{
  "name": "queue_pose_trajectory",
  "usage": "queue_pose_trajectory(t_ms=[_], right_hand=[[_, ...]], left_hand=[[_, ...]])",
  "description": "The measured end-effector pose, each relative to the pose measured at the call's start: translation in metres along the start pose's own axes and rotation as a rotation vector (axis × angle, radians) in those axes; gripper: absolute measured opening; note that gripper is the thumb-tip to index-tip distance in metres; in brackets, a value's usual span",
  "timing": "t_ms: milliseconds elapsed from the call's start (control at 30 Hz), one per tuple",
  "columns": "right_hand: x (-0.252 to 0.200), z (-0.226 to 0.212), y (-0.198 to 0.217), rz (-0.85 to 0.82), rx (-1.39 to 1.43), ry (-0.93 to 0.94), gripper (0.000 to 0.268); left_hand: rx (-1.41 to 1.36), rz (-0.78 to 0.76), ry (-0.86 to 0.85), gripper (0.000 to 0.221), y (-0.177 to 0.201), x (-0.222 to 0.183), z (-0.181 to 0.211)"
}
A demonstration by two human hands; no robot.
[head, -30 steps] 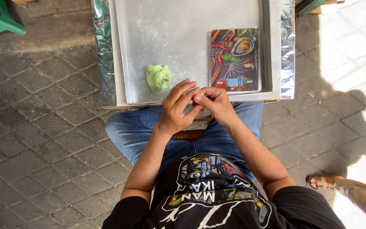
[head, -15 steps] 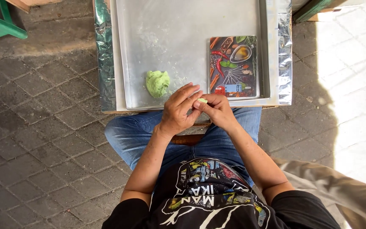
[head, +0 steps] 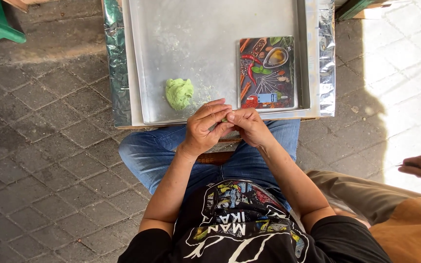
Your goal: Shaping small balls from a piece of green dough by pinching and rolling between hands
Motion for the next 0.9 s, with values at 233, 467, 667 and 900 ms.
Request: queue_pose_trajectory(t_ms=[233,467,667,900], right_hand=[[0.003,-0.038,-0.017,0.043,-0.625,-0.053,0.039],[-0.003,-0.009,-0.010,-0.148,0.019,-0.063,0.041],[-0.003,-0.034,-0.008,0.157,-0.597,0.032,0.027],[0.003,-0.035,-0.018,-0.001,-0.501,0.012,0.034]], left_hand=[[0.284,-0.064,-0.021,0.027,0.002,0.005,0.003],[-0.039,-0.018,0.032,0.019,-0.003,-0.005,-0.008],[0.194,-0.189,0.039,0.041,0.000,0.006,0.001],[0.380,-0.096,-0.052,0.012,0.005,0.013,0.007]])
Point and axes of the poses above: each hand's wrist, its own x-axis towards the middle knuckle, its own y-axis out of the back of the hand, z = x × y, the point moved 7 cm from there along x, towards the middle knuckle, and after that the axes turned 8 degrees about -z, right-handed, at the moved point
